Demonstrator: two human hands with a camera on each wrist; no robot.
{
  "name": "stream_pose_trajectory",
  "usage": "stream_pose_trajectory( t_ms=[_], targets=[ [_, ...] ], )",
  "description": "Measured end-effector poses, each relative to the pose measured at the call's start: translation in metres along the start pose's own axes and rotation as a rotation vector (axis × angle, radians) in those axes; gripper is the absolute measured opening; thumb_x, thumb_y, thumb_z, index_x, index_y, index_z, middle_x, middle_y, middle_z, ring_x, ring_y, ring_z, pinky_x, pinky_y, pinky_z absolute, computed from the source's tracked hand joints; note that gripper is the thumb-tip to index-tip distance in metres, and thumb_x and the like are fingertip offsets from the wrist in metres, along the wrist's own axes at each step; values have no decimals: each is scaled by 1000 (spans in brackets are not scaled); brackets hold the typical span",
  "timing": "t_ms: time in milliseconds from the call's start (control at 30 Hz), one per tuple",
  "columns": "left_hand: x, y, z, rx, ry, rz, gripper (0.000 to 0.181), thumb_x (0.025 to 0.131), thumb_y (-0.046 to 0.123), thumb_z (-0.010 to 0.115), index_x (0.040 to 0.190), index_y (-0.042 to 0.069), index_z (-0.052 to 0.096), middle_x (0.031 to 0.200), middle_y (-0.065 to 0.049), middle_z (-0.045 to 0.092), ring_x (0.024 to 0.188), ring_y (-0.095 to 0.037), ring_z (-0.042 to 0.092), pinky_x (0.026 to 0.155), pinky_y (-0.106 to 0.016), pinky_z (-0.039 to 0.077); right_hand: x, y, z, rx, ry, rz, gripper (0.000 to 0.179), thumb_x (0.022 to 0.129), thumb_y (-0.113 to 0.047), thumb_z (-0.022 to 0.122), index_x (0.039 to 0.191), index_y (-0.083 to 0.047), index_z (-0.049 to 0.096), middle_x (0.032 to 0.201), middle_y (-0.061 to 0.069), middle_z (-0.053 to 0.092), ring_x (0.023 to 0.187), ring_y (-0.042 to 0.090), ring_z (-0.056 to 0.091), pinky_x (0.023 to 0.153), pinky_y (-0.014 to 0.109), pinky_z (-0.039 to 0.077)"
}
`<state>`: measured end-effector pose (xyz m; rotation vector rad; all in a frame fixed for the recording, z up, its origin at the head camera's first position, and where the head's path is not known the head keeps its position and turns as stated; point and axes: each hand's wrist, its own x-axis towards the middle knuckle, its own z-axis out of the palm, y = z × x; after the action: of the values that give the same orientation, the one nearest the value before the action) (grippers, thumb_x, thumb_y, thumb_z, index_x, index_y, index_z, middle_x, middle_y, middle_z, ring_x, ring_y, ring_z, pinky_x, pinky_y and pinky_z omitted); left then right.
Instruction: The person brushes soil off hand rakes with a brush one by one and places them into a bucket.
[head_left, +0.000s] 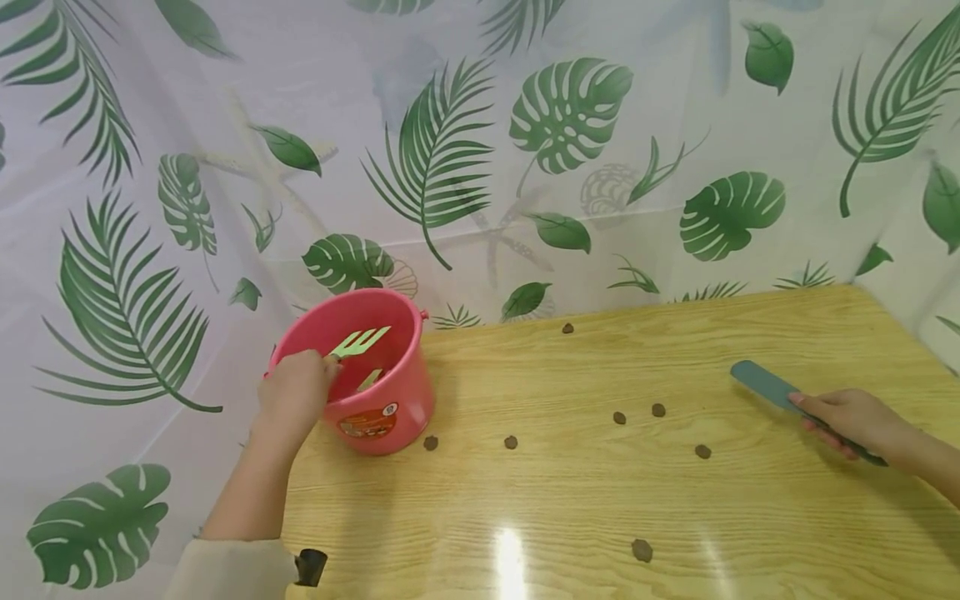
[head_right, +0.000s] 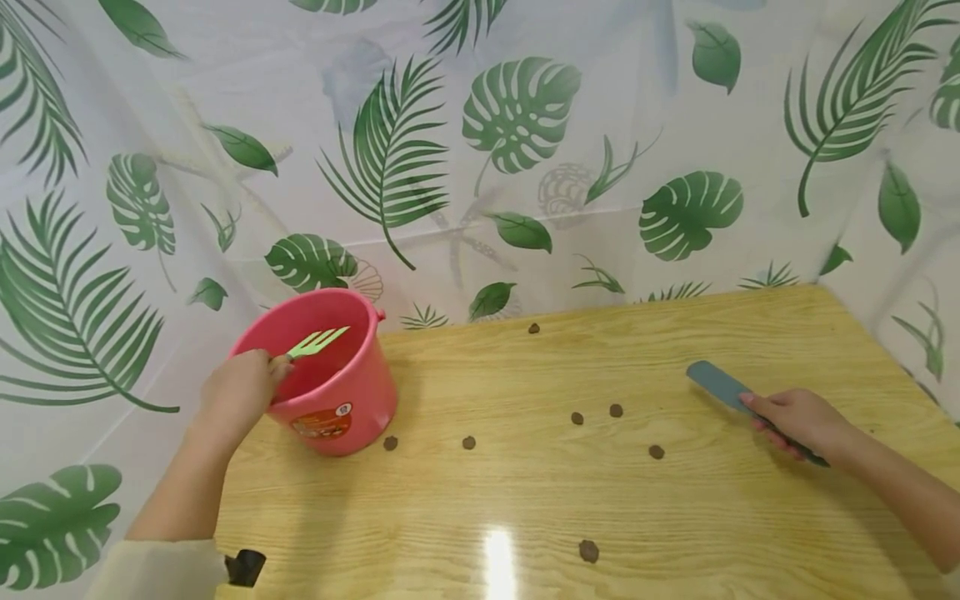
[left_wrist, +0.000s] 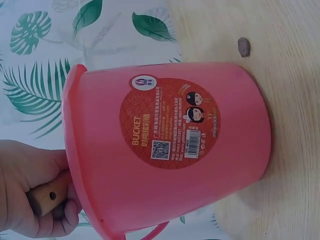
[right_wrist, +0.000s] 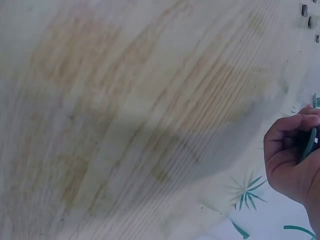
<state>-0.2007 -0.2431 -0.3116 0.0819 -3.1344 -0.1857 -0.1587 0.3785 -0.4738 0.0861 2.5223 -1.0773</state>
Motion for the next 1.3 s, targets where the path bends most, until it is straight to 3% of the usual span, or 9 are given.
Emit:
stream_pose_trajectory(
  t_ms=[100,167,333,533,800,900,1100,1300],
  targets=[
    [5,-2,0,10,-25,-51,34,93,24,50,64,7,55,71,-13,58,71,-33,58,63,-48,48,2,2,-2,-8,0,5,56,101,-47,31,81,-3,58,55,-3,46,46,10,45,49,29,45],
    [7,-2,2,2,-53,-53,31,92,23,54,67,5,58,71,-12,58,69,-31,58,62,-45,47,3,2,-2,-16,-2,-1,55,101,-47,31,78,-4,57,54,-3,46,46,11,45,49,29,45],
    [11,-1,5,-23,-132,-15,18,90,13,58,75,2,60,68,-9,54,65,-26,53,58,-33,42,6,1,-3,-53,7,-20,53,100,-48,36,70,-8,52,54,-3,46,45,12,45,49,30,44],
    [14,0,6,-2,-214,31,9,88,8,58,80,2,58,75,-9,55,70,-25,54,61,-32,44,8,5,0,-175,66,-75,46,96,-45,50,66,-10,45,48,-4,41,40,10,41,44,27,37],
    [20,-3,8,27,-271,127,22,89,18,63,74,3,56,68,-7,51,68,-22,53,61,-31,43,12,12,4,-328,136,-200,37,94,-32,56,66,-12,42,52,-5,35,45,7,34,46,23,30],
    [21,-4,8,23,-303,152,26,89,20,64,71,3,55,63,-4,48,63,-19,51,59,-28,42,14,15,6,-370,147,-209,36,92,-30,59,65,-12,42,56,-5,35,49,7,33,48,23,29],
    [20,-6,9,-10,-300,135,24,89,13,61,67,5,54,60,-3,47,61,-18,50,56,-26,42,16,17,7,-403,100,-215,31,90,-27,61,68,-11,47,53,-5,40,46,7,37,47,22,32],
    [18,-12,13,-64,-237,92,26,93,19,58,71,5,55,59,-4,48,57,-17,49,55,-26,41,14,12,4,-422,68,-176,39,90,-34,61,64,-10,45,48,-4,43,44,9,38,46,24,32]
  ],
)
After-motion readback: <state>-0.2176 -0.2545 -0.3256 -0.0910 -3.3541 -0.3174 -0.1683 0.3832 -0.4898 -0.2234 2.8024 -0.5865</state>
